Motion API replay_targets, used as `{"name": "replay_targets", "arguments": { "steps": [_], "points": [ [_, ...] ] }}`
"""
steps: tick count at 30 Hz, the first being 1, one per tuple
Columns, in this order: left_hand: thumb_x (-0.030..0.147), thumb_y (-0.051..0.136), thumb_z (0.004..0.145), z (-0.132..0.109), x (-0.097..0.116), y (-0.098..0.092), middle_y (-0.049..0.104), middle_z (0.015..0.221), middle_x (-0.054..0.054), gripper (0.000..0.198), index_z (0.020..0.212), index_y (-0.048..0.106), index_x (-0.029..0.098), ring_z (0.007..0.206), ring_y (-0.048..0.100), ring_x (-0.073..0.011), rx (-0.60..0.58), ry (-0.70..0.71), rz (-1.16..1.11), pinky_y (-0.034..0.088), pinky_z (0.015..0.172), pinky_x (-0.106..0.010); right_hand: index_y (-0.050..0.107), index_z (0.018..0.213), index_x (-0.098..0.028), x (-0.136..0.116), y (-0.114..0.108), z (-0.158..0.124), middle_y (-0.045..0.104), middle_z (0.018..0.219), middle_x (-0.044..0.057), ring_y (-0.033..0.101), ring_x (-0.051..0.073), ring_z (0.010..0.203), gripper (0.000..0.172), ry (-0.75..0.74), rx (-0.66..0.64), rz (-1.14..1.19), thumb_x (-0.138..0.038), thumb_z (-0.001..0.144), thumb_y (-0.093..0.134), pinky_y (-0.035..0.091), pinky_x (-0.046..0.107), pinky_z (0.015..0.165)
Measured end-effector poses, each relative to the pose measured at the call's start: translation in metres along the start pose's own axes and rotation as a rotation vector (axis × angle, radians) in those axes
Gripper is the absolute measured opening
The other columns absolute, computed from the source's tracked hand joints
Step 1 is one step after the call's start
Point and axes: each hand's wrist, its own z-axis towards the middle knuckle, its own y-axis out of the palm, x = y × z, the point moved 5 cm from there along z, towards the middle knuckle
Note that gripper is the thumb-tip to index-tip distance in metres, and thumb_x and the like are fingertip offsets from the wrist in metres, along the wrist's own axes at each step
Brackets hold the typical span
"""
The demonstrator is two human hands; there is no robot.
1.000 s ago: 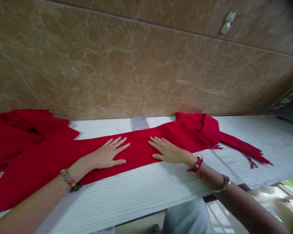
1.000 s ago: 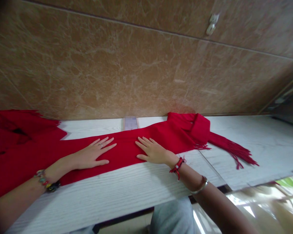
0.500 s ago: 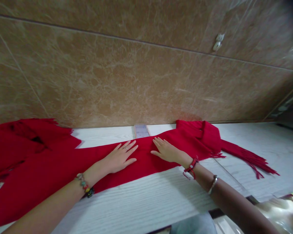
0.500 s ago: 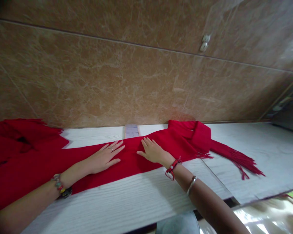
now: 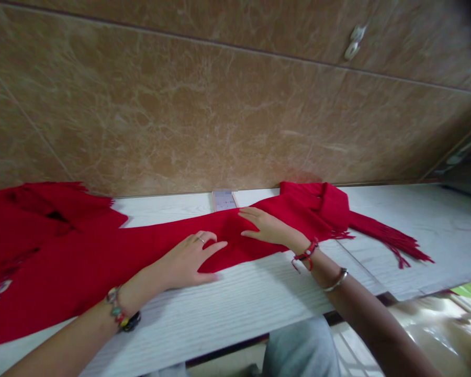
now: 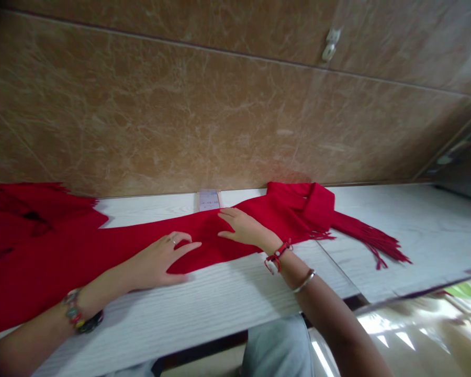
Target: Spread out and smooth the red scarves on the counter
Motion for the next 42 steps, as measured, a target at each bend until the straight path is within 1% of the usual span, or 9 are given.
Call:
{"name": "replay_targets", "arguments": {
  "steps": [4, 8, 11, 17, 22, 29, 34, 39, 42],
  "points": [
    [0.027, 0.042, 0.081, -0.008, 0.006, -0.002, 0.049, 0.121, -0.006, 0.052, 0.132, 0.032, 0.028, 0.106, 0.048, -0.0222, -0.105, 0.026, -0.026, 0.038, 0.089, -0.033, 0.056, 0.111, -0.018, -0.026, -0.012, -0.007, 0.060, 0.107, 0.006, 0.055, 0.017, 0.097, 0.038, -0.180, -0.182, 0.202, -0.037, 0.078, 0.056, 0.043, 0.029, 0.085],
    [0.003, 0.036, 0.070, -0.006, -0.009, -0.004, 0.048, 0.122, -0.001, 0.071, 0.134, 0.026, 0.031, 0.104, 0.050, -0.0160, -0.069, -0.012, -0.139, 0.039, 0.089, -0.028, 0.052, 0.116, -0.015, -0.039, -0.006, -0.011, 0.057, 0.111, 0.009, 0.053, 0.019, 0.099, 0.049, -0.252, -0.257, 0.236, -0.035, 0.072, 0.062, 0.042, 0.030, 0.085],
    [0.006, 0.039, 0.069, -0.004, -0.024, -0.006, 0.054, 0.114, -0.001, 0.067, 0.132, 0.030, 0.026, 0.099, 0.052, -0.0145, 0.030, -0.102, -0.296, 0.040, 0.088, -0.026, 0.047, 0.121, -0.016, -0.041, -0.004, -0.010, 0.053, 0.116, 0.010, 0.051, 0.020, 0.103, 0.053, -0.233, -0.209, 0.214, -0.031, 0.072, 0.062, 0.042, 0.031, 0.084],
    [0.019, 0.044, 0.075, -0.005, -0.040, -0.006, 0.061, 0.091, -0.002, 0.048, 0.123, 0.043, 0.019, 0.081, 0.057, -0.0133, 0.135, -0.173, -0.447, 0.046, 0.076, -0.026, 0.053, 0.110, -0.015, -0.032, -0.004, -0.006, 0.060, 0.099, 0.008, 0.056, 0.017, 0.086, 0.035, -0.108, -0.090, 0.205, -0.012, 0.074, 0.055, 0.044, 0.026, 0.074],
    [0.025, 0.045, 0.081, -0.007, -0.034, -0.011, 0.063, 0.092, -0.004, 0.043, 0.124, 0.044, 0.020, 0.079, 0.058, -0.0148, 0.095, -0.169, -0.346, 0.046, 0.072, -0.026, 0.061, 0.095, -0.015, -0.022, -0.004, -0.003, 0.066, 0.084, 0.004, 0.059, 0.014, 0.072, 0.022, -0.015, -0.095, 0.270, -0.011, 0.074, 0.057, 0.042, 0.021, 0.064],
    [0.025, 0.049, 0.083, -0.004, -0.013, -0.009, 0.059, 0.110, -0.007, 0.034, 0.116, 0.052, 0.019, 0.097, 0.056, -0.0199, 0.132, -0.109, -0.138, 0.044, 0.082, -0.030, 0.063, 0.092, -0.014, -0.020, -0.005, -0.004, 0.067, 0.078, 0.004, 0.058, 0.012, 0.066, 0.018, 0.007, -0.116, 0.256, -0.013, 0.077, 0.056, 0.040, 0.020, 0.061],
    [0.026, 0.049, 0.083, -0.003, -0.016, -0.004, 0.062, 0.109, -0.006, 0.031, 0.114, 0.055, 0.019, 0.095, 0.058, -0.0200, 0.162, -0.166, -0.131, 0.045, 0.082, -0.032, 0.061, 0.094, -0.015, -0.019, -0.004, -0.006, 0.065, 0.089, 0.007, 0.058, 0.016, 0.078, 0.020, -0.060, -0.171, 0.130, -0.013, 0.074, 0.057, 0.040, 0.022, 0.066],
    [0.029, 0.049, 0.084, -0.003, -0.020, -0.001, 0.064, 0.106, -0.004, 0.028, 0.109, 0.058, 0.020, 0.094, 0.059, -0.0197, 0.135, -0.169, -0.109, 0.045, 0.082, -0.032, 0.063, 0.081, -0.015, -0.016, -0.006, -0.008, 0.065, 0.077, 0.005, 0.057, 0.014, 0.070, 0.011, -0.067, -0.232, 0.039, -0.013, 0.077, 0.053, 0.039, 0.021, 0.063],
    [0.028, 0.047, 0.085, -0.003, -0.020, -0.002, 0.064, 0.104, -0.005, 0.027, 0.108, 0.058, 0.020, 0.092, 0.060, -0.0196, 0.106, -0.150, -0.072, 0.046, 0.080, -0.032, 0.063, 0.077, -0.014, -0.016, -0.007, -0.007, 0.065, 0.075, 0.006, 0.058, 0.014, 0.069, 0.014, -0.064, -0.238, 0.007, -0.015, 0.080, 0.050, 0.038, 0.021, 0.063]
  ]
}}
